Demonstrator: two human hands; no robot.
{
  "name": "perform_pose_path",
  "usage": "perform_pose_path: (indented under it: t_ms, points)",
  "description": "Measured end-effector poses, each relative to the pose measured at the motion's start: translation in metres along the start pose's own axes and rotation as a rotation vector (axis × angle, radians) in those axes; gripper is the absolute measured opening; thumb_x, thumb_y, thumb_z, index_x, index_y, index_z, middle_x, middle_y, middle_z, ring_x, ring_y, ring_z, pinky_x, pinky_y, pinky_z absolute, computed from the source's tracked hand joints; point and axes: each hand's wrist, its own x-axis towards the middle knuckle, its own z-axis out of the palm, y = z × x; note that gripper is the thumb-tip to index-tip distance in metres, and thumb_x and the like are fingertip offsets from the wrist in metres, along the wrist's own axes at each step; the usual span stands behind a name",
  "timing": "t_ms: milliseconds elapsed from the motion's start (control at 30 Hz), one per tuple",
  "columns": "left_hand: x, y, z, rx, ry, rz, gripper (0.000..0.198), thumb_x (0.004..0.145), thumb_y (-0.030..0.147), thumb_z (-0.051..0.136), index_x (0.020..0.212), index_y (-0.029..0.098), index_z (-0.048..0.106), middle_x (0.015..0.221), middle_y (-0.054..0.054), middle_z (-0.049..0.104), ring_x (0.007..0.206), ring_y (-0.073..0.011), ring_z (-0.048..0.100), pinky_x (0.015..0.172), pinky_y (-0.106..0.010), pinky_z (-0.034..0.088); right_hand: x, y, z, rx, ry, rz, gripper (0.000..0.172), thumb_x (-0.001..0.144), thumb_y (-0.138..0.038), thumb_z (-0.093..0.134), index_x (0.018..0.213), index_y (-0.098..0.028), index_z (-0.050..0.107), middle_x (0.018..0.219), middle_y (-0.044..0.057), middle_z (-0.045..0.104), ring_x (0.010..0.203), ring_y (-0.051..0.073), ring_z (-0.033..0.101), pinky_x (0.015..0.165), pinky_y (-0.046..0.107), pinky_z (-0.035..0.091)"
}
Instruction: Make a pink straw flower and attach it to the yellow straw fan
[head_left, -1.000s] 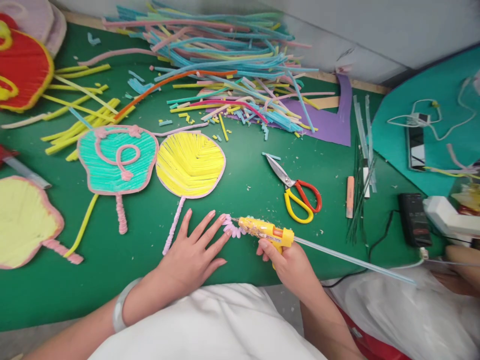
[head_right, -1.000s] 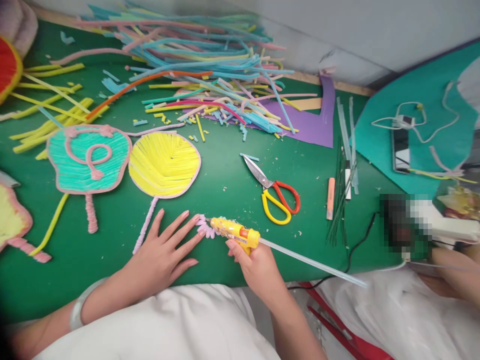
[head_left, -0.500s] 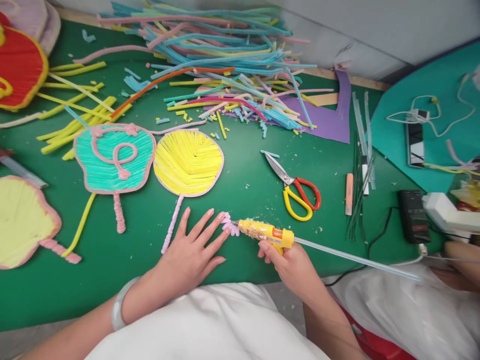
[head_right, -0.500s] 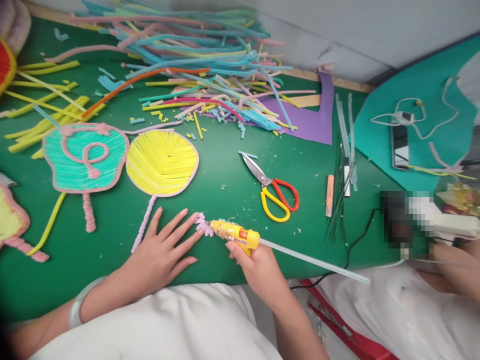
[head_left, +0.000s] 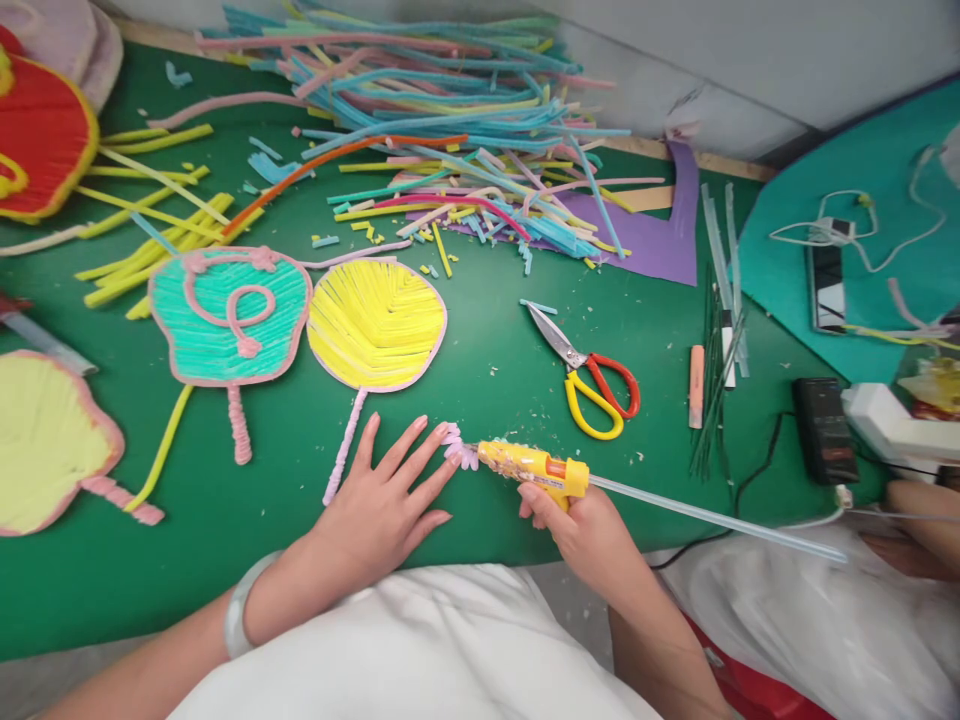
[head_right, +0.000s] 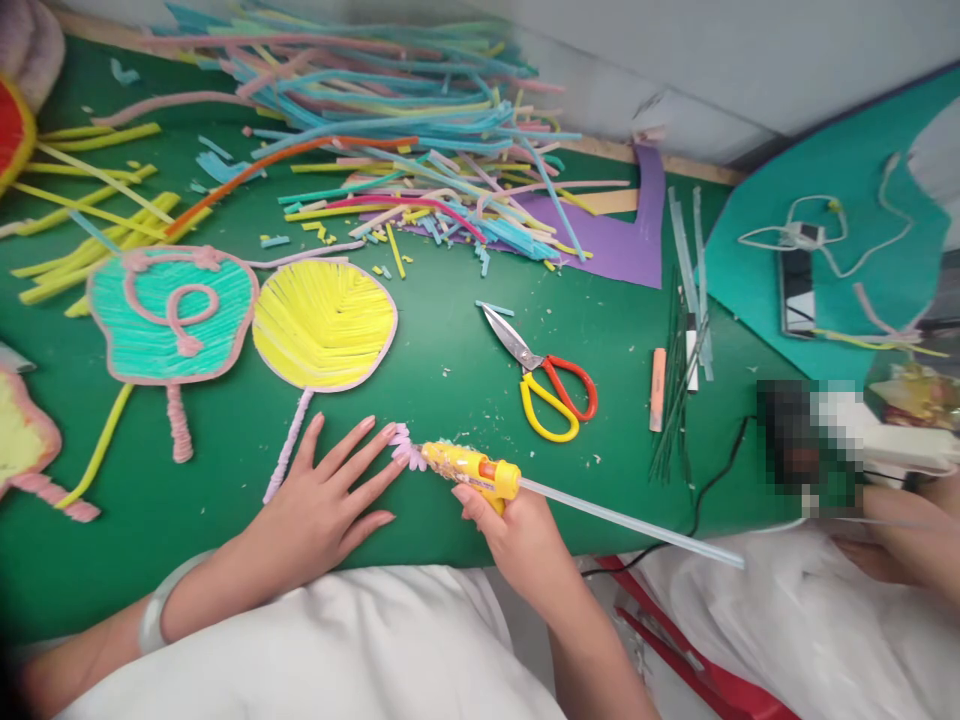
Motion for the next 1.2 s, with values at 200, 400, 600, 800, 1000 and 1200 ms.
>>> perform_pose_path:
  t_ms: [200,400,600,800,1000,1200]
  points:
    - [0.0009,0.0003,-0.0002,0.001,0.003,0.002,0.048,0.093,0.049,0.054,0.133,0.023,0.058,0.149,-0.011,0.047,0.139,-0.0341,0.039,0.117,-0.064,0.006,0.0029,-0.003,0.0027,0.024,0.024,-0.022,0.044,0.086,-0.055,0.05,0.064,-0.019,0.063,0.063,0.003,0.064,0.058,0.017,0.057,0.06,0.028,0.045]
    - [-0.0004,0.0001,0.0013,-0.002,-0.004,-0.003,0.048,0.093,0.049,0.053,0.134,0.024,0.056,0.15,-0.011,0.045,0.14,-0.0335,0.038,0.117,-0.065,0.006,0.0035,-0.0022,0.0032,0.011,0.024,-0.028,0.043,0.086,-0.054,0.05,0.063,-0.02,0.062,0.063,0.003,0.064,0.058,0.017,0.057,0.06,0.028,0.046]
    - [-0.0007,0.0002,0.0015,-0.002,-0.003,-0.001,0.048,0.093,0.048,0.053,0.135,0.024,0.056,0.151,-0.011,0.045,0.141,-0.0342,0.036,0.116,-0.066,0.007,0.0043,-0.0036,0.0042,0.014,0.021,-0.041,0.043,0.087,-0.054,0.049,0.063,-0.02,0.061,0.063,0.003,0.064,0.058,0.016,0.056,0.06,0.028,0.046]
    - [-0.0001,-0.0002,0.0023,-0.005,0.01,0.004,0.049,0.093,0.048,0.053,0.134,0.023,0.056,0.15,-0.011,0.046,0.141,-0.034,0.036,0.117,-0.064,0.005,0.0043,-0.0019,0.0041,0.014,0.02,-0.035,0.043,0.086,-0.054,0.05,0.062,-0.02,0.061,0.063,0.003,0.064,0.057,0.016,0.056,0.059,0.028,0.046]
    - [0.0004,0.0006,0.0004,-0.004,0.003,-0.004,0.046,0.093,0.048,0.054,0.132,0.023,0.059,0.149,-0.011,0.047,0.139,-0.0338,0.039,0.116,-0.065,0.007,0.0019,-0.0001,0.0031,0.009,0.015,-0.018,0.044,0.086,-0.055,0.05,0.062,-0.02,0.061,0.064,0.003,0.063,0.058,0.016,0.057,0.06,0.028,0.046]
    - [0.0003,0.0007,0.0001,0.005,0.0,-0.007,0.047,0.092,0.049,0.055,0.132,0.024,0.059,0.149,-0.011,0.047,0.139,-0.0341,0.039,0.116,-0.066,0.008,0.0009,-0.0019,0.0013,0.011,0.012,-0.014,0.043,0.085,-0.055,0.051,0.061,-0.02,0.061,0.061,0.003,0.063,0.057,0.017,0.056,0.059,0.028,0.047]
